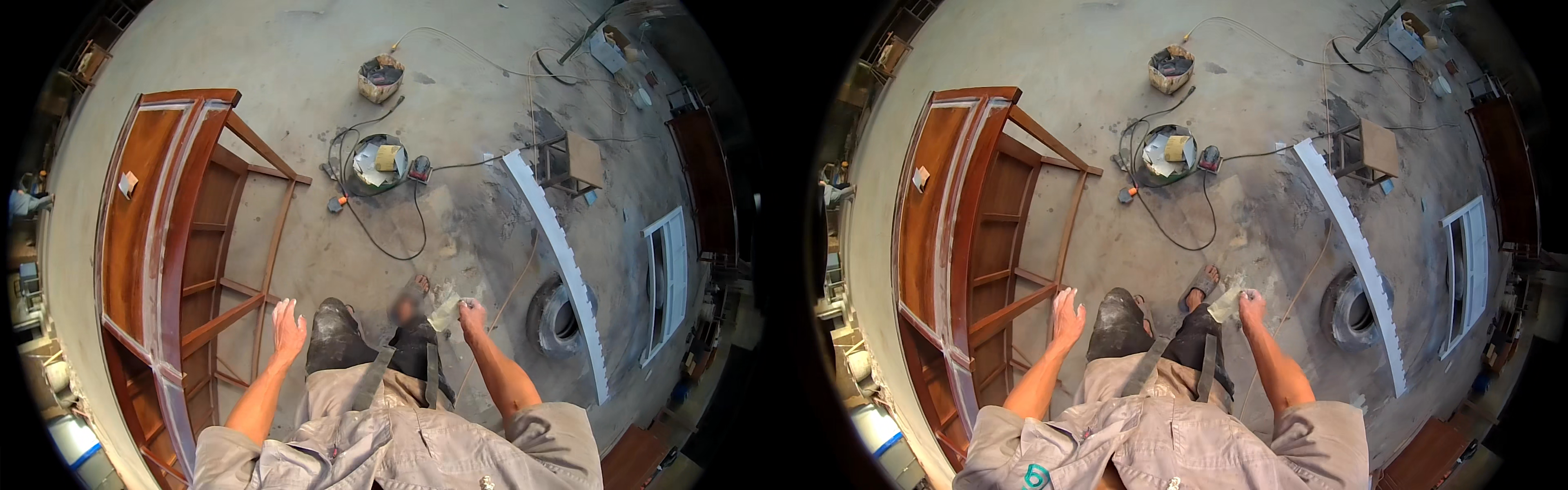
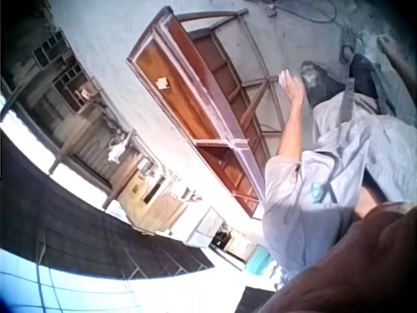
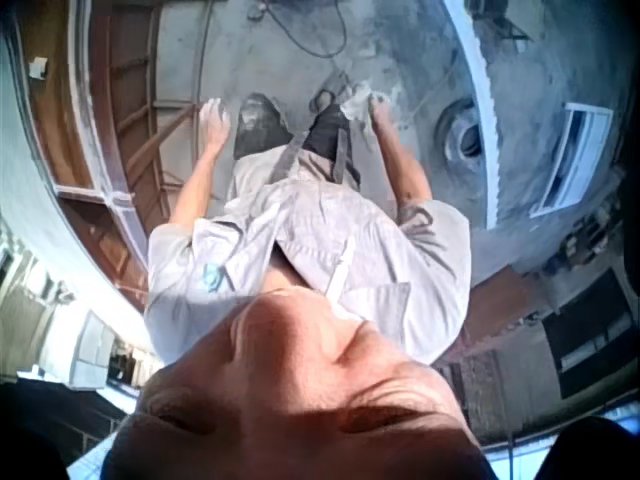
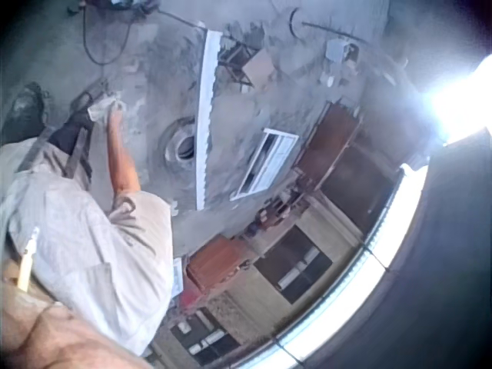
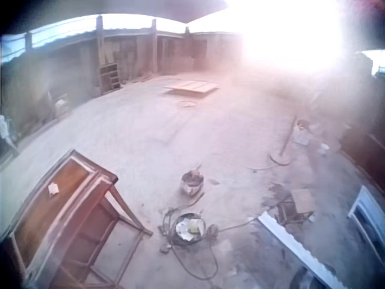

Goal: The person sands a wooden cabinet frame using a sanding block and an electric sander. They wipe the surface with a cloth, flip the frame to access different sides, and continue sanding the edges and flat panels.

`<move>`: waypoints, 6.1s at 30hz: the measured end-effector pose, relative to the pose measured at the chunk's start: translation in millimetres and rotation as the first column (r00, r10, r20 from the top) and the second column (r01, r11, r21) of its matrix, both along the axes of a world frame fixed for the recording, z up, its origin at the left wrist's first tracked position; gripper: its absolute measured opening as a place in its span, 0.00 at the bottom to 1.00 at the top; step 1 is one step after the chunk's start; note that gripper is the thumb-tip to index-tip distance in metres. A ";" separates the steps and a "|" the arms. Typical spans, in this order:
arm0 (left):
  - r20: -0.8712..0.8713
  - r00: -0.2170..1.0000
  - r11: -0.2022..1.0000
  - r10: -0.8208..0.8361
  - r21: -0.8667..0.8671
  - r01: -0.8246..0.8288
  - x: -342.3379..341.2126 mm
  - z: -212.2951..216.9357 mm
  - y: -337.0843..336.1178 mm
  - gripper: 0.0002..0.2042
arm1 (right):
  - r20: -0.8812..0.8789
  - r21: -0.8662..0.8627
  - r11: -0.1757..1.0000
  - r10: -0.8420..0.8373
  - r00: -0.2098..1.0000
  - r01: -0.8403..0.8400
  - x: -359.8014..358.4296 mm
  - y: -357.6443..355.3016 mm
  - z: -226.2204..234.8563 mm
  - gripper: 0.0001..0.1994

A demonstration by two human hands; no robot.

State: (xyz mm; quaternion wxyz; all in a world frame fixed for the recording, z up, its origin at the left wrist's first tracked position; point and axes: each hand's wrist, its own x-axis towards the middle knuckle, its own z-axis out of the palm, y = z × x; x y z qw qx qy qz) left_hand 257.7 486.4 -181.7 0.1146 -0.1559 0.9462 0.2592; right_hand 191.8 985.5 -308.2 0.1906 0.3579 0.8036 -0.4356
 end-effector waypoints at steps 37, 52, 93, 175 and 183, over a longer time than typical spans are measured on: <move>0.142 0.984 0.977 0.112 0.165 -0.135 -403.0 -469.3 -12.7 0.17 | -0.153 0.405 0.805 0.526 0.836 -0.433 -540.6 -110.3 -430.6 0.50; -0.199 0.960 0.953 0.198 -0.191 -0.236 -618.8 -651.3 -77.2 0.19 | -0.308 0.465 0.758 0.624 0.719 -0.458 -540.2 -100.1 -442.2 0.48; 0.112 0.994 0.988 0.011 -0.153 0.006 -560.6 -639.0 -33.8 0.14 | -0.311 0.466 0.676 0.729 0.609 -0.571 -550.6 -87.6 -437.2 0.45; -0.028 0.932 0.930 0.360 0.083 -0.357 -351.0 -602.1 -18.6 0.30 | -0.340 0.450 0.683 0.727 0.597 -0.575 -551.0 -72.6 -451.3 0.39; -0.401 0.905 0.983 0.142 -0.053 -0.178 -306.2 -624.6 -24.9 0.29 | -0.341 0.480 0.666 0.742 0.578 -0.571 -551.6 -66.8 -458.7 0.38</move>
